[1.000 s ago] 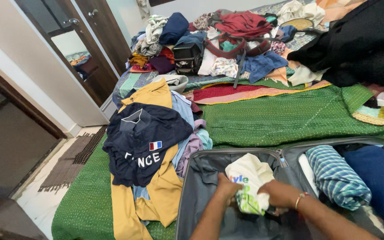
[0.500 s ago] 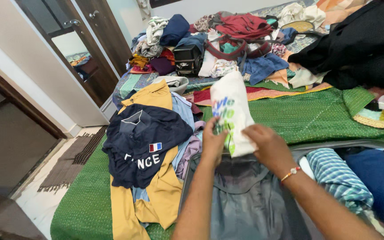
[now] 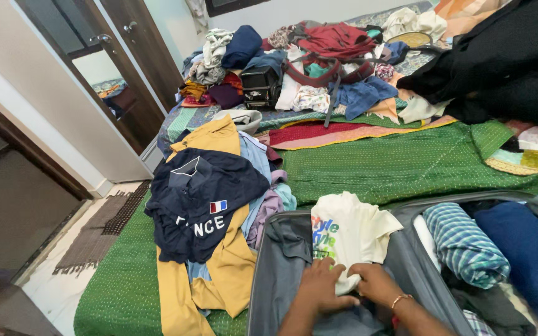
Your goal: The person folds a white t-shirt and places it into an open suitcase on a bed. They then pick up a navy blue t-shirt with 'FRANCE' printed on it, fold it, and place it into the suitcase. The bed is covered with a pile of various other clothes.
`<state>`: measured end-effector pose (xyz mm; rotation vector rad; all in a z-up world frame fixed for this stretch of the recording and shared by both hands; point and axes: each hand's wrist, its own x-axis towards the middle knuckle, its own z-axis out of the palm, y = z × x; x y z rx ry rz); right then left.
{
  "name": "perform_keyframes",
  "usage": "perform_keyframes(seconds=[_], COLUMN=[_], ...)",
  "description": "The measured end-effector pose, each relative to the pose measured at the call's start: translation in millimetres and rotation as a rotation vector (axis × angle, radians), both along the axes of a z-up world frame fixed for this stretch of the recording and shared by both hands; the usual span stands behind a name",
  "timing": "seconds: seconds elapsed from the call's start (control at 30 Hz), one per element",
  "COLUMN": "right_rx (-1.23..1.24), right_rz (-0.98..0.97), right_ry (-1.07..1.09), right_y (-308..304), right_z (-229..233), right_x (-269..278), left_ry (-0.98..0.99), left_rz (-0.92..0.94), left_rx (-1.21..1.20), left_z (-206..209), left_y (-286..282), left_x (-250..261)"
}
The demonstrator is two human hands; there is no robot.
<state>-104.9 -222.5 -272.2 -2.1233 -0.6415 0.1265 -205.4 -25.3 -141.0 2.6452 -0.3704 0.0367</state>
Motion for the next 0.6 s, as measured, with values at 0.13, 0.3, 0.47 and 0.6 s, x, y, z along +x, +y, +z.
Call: perform_keyframes(seconds=[0.13, 0.3, 0.47, 0.6], right_rx=[0.21, 0.092, 0.012, 0.077], right_rz=[-0.113, -0.105, 0.06, -0.168], right_ry=[0.559, -0.018, -0.247, -0.048], right_y=[-11.5, -13.4, -8.6, -7.5], right_z=[-15.5, 39.8, 79.1, 72.6], right_x=[7.9, -21.2, -38.1, -25.8], left_ry=[-0.133, -0.154, -0.245, -0.209], left_rz=[-0.04, -0.009, -0.02, 0.124], left_rx=[0.067, 0.035, -0.354, -0.456], left_z=[-39.6, -108.6, -119.1, -69.2], left_y=[-8.4, 1.3, 29.2, 30.0], left_x=[1.8, 26.0, 37.8, 25.5])
